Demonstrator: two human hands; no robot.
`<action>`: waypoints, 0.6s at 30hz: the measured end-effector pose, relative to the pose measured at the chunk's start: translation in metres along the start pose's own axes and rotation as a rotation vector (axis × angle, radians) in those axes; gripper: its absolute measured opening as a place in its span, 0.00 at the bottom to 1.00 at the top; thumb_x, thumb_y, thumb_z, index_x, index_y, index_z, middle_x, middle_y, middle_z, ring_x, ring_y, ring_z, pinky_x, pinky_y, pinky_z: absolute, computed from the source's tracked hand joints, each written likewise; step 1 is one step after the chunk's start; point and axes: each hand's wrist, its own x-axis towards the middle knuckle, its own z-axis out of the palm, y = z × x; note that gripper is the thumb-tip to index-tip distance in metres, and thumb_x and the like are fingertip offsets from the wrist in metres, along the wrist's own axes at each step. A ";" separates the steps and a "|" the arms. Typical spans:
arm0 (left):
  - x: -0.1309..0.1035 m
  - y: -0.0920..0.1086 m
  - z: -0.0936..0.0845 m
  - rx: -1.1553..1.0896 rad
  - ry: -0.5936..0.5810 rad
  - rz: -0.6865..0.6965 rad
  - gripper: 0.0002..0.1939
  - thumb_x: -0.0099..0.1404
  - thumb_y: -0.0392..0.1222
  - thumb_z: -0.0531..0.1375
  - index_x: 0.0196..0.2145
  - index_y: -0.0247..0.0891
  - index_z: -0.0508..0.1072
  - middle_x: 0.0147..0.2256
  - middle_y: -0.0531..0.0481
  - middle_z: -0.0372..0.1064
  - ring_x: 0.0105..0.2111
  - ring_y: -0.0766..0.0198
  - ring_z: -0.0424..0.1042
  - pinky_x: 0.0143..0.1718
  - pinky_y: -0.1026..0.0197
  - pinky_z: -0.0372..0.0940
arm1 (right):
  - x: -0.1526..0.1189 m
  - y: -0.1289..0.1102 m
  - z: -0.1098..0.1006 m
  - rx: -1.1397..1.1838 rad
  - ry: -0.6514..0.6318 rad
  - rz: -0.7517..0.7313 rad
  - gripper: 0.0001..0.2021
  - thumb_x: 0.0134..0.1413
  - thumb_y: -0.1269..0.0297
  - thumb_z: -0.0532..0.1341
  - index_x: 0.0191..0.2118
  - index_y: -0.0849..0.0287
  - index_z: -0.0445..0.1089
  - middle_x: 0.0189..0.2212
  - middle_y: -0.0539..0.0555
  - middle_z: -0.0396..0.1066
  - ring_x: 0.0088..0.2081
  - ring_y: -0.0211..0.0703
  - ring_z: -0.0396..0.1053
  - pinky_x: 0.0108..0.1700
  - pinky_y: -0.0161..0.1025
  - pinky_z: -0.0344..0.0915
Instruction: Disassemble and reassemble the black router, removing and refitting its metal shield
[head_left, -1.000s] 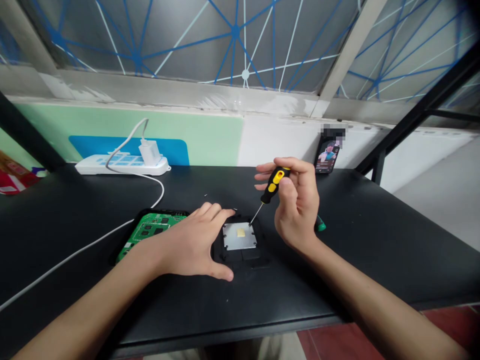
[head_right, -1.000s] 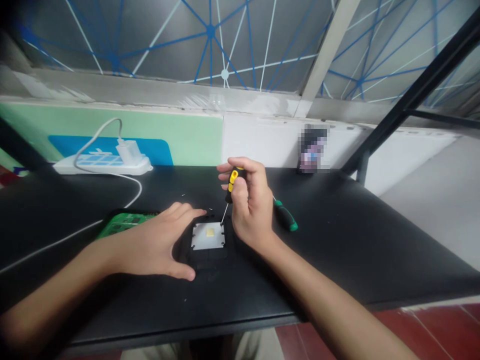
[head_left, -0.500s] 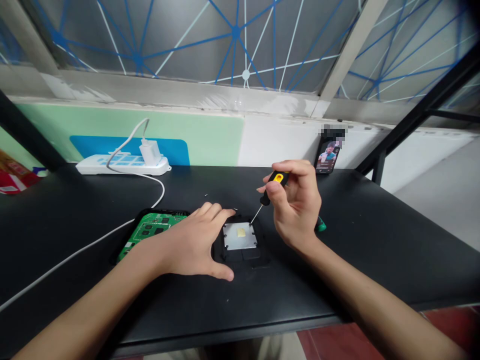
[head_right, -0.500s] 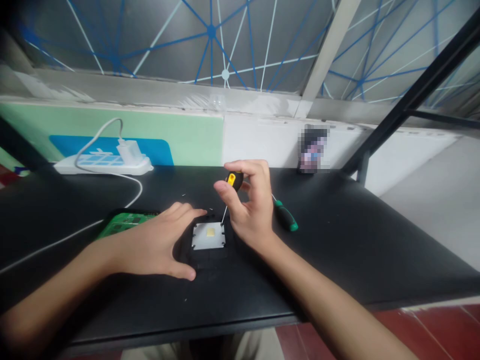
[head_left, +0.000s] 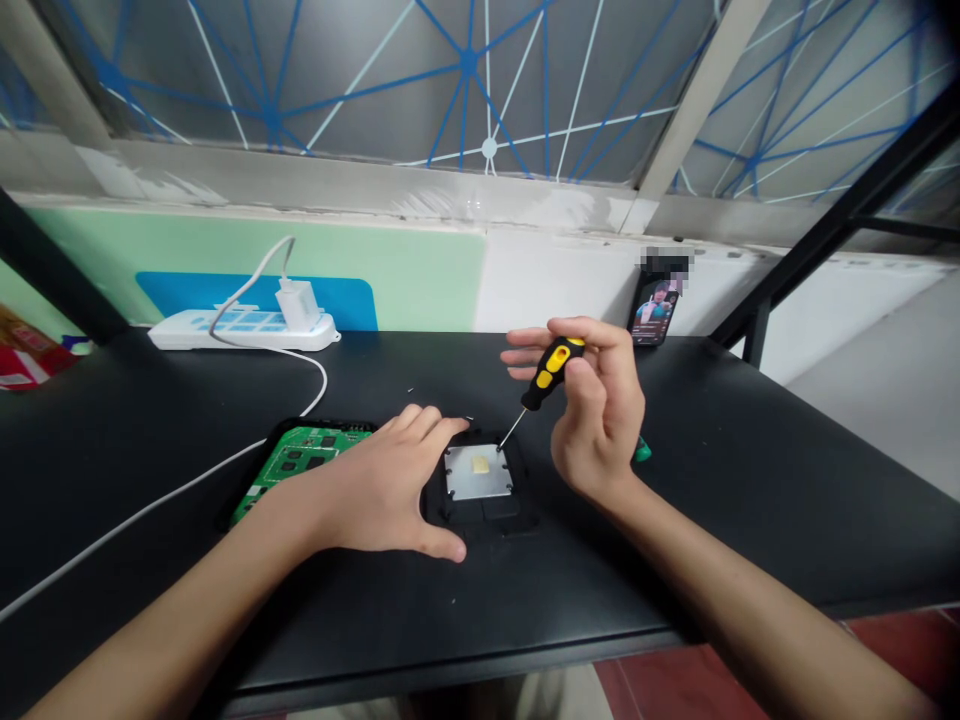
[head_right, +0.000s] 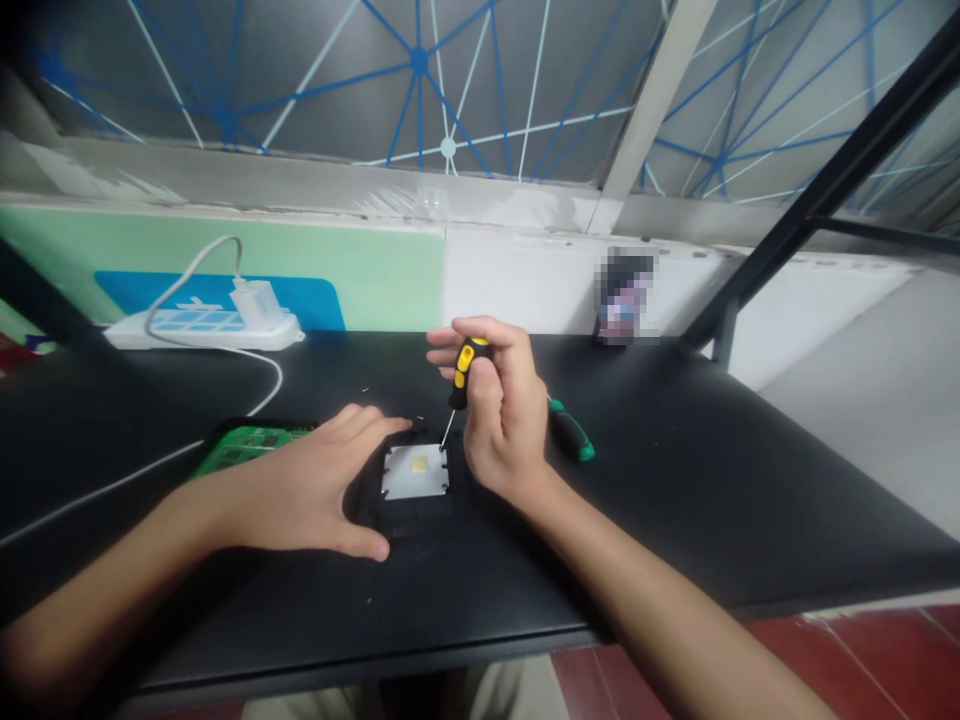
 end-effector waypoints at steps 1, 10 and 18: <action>0.000 0.000 0.000 0.001 0.002 0.002 0.52 0.55 0.64 0.68 0.67 0.37 0.53 0.58 0.38 0.59 0.59 0.40 0.58 0.59 0.41 0.59 | 0.000 0.000 0.000 0.009 -0.004 0.004 0.11 0.71 0.61 0.50 0.53 0.51 0.64 0.46 0.53 0.76 0.42 0.40 0.78 0.39 0.43 0.78; 0.000 0.002 -0.001 0.015 -0.014 -0.006 0.52 0.56 0.62 0.69 0.67 0.35 0.53 0.59 0.37 0.59 0.59 0.42 0.58 0.60 0.44 0.58 | 0.007 0.001 -0.004 -0.233 0.068 -0.141 0.11 0.56 0.63 0.69 0.44 0.50 0.72 0.40 0.51 0.65 0.39 0.40 0.69 0.35 0.42 0.72; 0.000 0.002 0.000 0.017 -0.021 -0.010 0.53 0.55 0.64 0.68 0.67 0.34 0.53 0.59 0.36 0.59 0.60 0.40 0.57 0.60 0.41 0.58 | 0.004 -0.002 -0.001 -0.145 0.041 -0.014 0.11 0.64 0.65 0.60 0.51 0.50 0.69 0.42 0.52 0.72 0.37 0.39 0.73 0.35 0.42 0.74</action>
